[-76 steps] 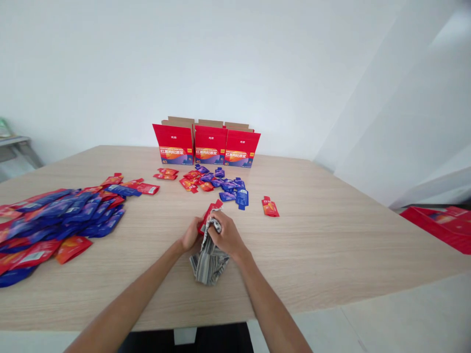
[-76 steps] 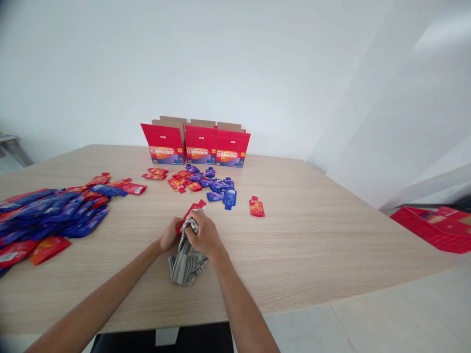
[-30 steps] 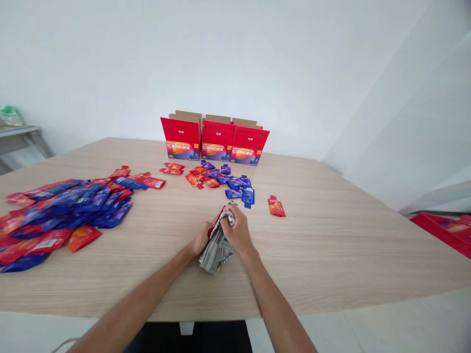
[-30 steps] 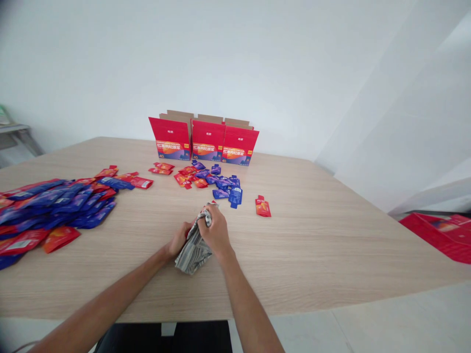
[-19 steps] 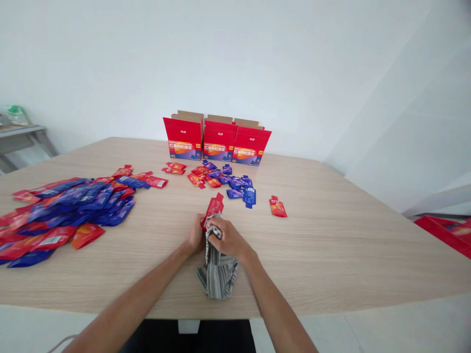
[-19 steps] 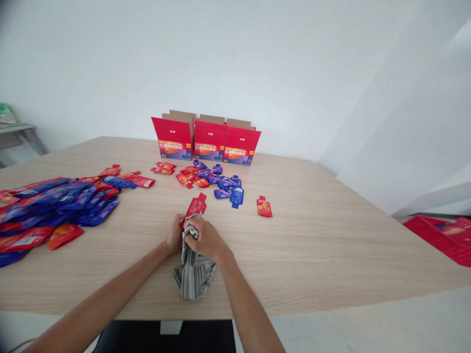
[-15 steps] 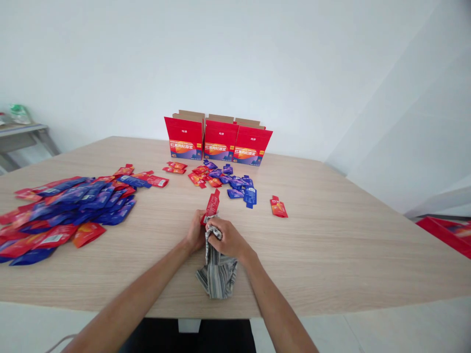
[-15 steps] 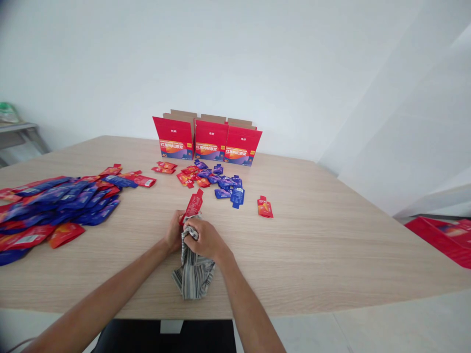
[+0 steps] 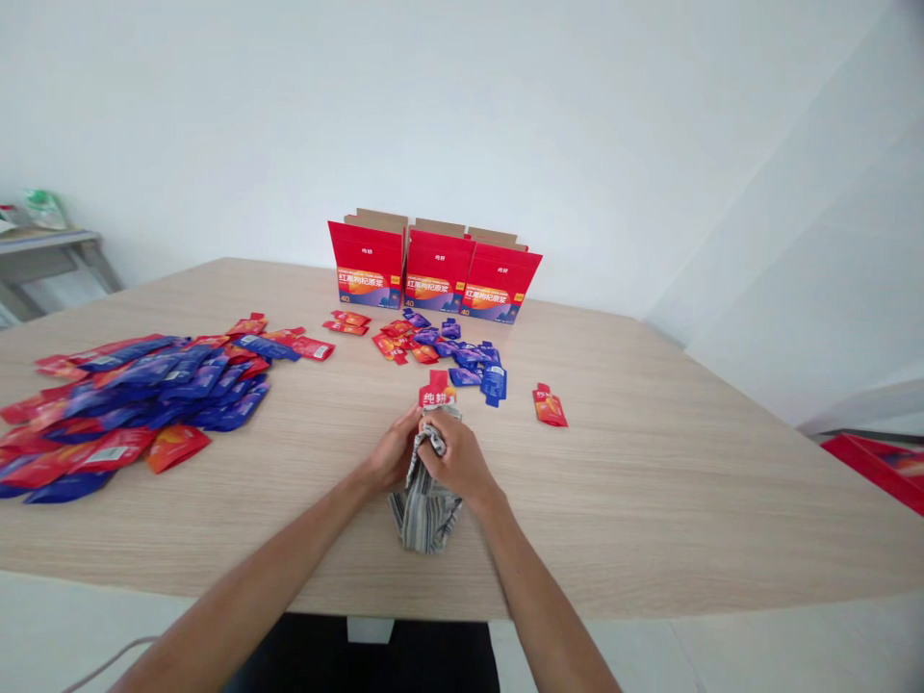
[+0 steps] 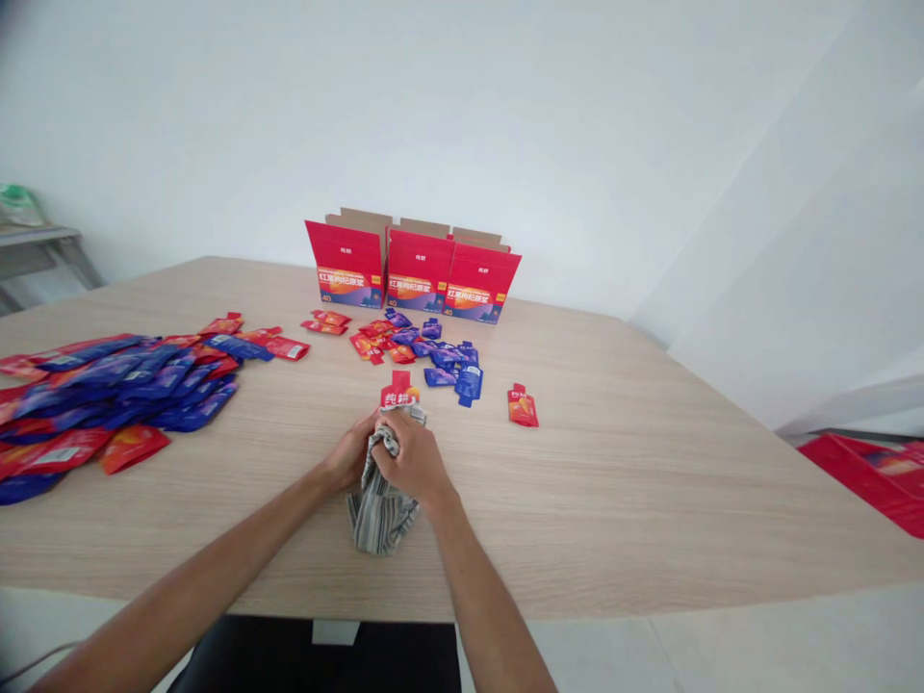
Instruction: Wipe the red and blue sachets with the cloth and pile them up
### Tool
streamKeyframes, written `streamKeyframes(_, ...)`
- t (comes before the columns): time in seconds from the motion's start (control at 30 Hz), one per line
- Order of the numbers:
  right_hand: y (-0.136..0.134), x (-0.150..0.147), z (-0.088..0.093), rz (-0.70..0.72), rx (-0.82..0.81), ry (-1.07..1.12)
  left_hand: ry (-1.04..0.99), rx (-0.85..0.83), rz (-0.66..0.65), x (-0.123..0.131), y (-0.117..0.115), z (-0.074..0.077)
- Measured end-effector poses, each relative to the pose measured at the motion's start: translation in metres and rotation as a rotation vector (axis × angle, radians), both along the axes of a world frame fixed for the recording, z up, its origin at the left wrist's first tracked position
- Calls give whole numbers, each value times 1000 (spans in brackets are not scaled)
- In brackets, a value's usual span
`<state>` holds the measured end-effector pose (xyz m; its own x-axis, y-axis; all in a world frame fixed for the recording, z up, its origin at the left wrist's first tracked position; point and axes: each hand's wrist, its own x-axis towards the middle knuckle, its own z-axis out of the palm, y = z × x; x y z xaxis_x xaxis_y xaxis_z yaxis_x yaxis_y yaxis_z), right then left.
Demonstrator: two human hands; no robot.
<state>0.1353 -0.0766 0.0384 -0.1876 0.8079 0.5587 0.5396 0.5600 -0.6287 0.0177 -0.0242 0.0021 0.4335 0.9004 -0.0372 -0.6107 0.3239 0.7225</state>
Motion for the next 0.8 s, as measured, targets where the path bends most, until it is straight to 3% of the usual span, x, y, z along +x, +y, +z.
streamKeyframes(0.2,3,7,1,-274,123,201,94,57,-232,0,-14,5)
streamKeyframes(0.3,3,12,4,-359,166,270,114,67,-284,-1,-17,4)
streamKeyframes(0.4,3,11,3,-269,78,218,71,-19,-246,0,-15,3)
streamKeyframes(0.53,2,0,-3,45,-92,-5,-8,-147,-68,-3,-4,6)
streamKeyframes(0.6,1,-6,-5,120,-114,-73,-11,-163,-36,-6,0,8)
streamKeyframes(0.7,0,-7,-5,74,-80,-43,18,-143,-67,-6,-1,8)
streamKeyframes(0.8,2,0,-2,-100,0,92,62,-81,-151,-1,-10,7)
